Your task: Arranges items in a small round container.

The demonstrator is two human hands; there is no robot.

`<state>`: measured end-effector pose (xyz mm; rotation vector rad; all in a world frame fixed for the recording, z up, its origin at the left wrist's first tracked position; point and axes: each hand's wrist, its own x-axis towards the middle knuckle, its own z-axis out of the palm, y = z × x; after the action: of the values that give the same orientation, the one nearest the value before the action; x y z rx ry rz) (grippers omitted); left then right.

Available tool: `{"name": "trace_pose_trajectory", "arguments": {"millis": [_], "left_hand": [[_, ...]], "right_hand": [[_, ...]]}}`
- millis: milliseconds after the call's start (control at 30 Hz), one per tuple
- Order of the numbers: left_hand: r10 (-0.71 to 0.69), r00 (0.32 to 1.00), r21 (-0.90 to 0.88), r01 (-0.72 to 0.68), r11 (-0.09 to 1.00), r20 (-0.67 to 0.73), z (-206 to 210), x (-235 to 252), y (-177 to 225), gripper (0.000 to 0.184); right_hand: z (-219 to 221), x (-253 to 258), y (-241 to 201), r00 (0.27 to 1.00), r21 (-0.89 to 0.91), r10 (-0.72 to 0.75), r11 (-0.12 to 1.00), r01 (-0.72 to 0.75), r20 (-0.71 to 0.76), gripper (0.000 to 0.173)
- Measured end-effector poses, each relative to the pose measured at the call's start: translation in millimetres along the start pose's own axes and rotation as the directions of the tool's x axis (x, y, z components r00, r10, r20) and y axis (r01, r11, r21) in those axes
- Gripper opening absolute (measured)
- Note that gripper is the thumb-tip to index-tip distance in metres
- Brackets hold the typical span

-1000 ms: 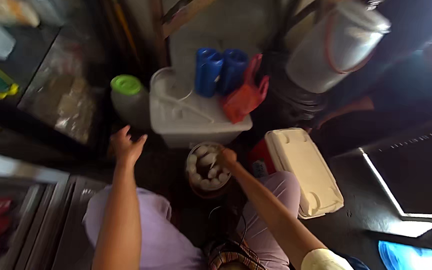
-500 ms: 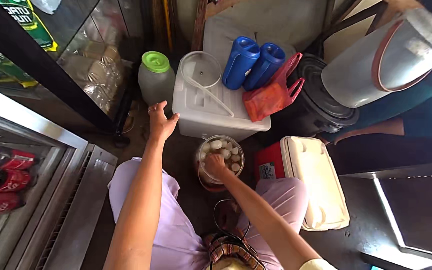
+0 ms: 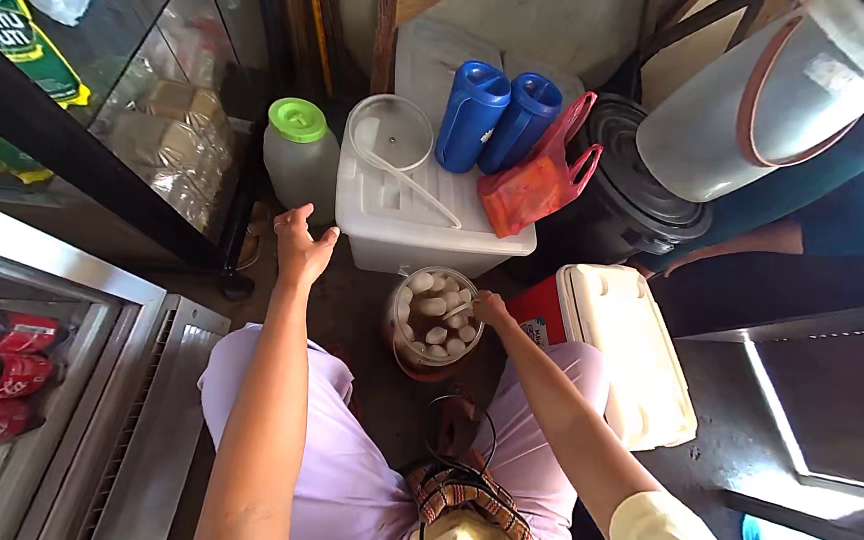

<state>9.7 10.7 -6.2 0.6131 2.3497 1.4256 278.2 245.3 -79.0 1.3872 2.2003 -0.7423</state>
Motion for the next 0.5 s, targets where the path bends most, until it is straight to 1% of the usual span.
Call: {"name": "trace_pose_trajectory", "arguments": {"millis": [100,133,200,267,367,433,500], "left_hand": [[-0.006,1.000,0.000,0.006,1.000,-0.015,1,-3,2,0.058],[-0.010,1.000,-0.003,0.010,1.000,-0.018,1,-4,4,0.057],[-0.003,1.000,-0.012,0.003,1.000,-0.025,2,-5,5,0.057],[0.011,1.000,-0.020,-0.012,1.000,-0.027,3,-1,5,0.057],[0.040,0.999,-0.021,-0.040,0.999,-0.018,9,7,8,0.057],[0.070,0.998,-0.005,-0.070,0.998,-0.008,13,11,10,0.056],[0.120,0.993,0.045,-0.121,0.992,0.016,10,13,5,0.056]], "right_hand": [[5,0,-20,0.999,-0.121,0.045,0.992,-0.046,-0.014,0.040],[2,2,-26,0.999,-0.126,0.037,0.991,-0.041,-0.033,0.040],[-8,10,-37,0.996,-0.071,0.011,0.997,-0.017,-0.086,0.038],[-20,22,-46,0.985,0.027,-0.024,0.999,0.029,-0.172,0.034],[-32,42,-51,0.947,0.154,-0.063,0.981,0.117,-0.316,0.029],[-33,44,-58,0.947,0.177,-0.032,0.980,0.092,-0.319,0.031],[-25,34,-73,0.970,0.154,-0.007,0.987,0.046,-0.245,0.035]]}}
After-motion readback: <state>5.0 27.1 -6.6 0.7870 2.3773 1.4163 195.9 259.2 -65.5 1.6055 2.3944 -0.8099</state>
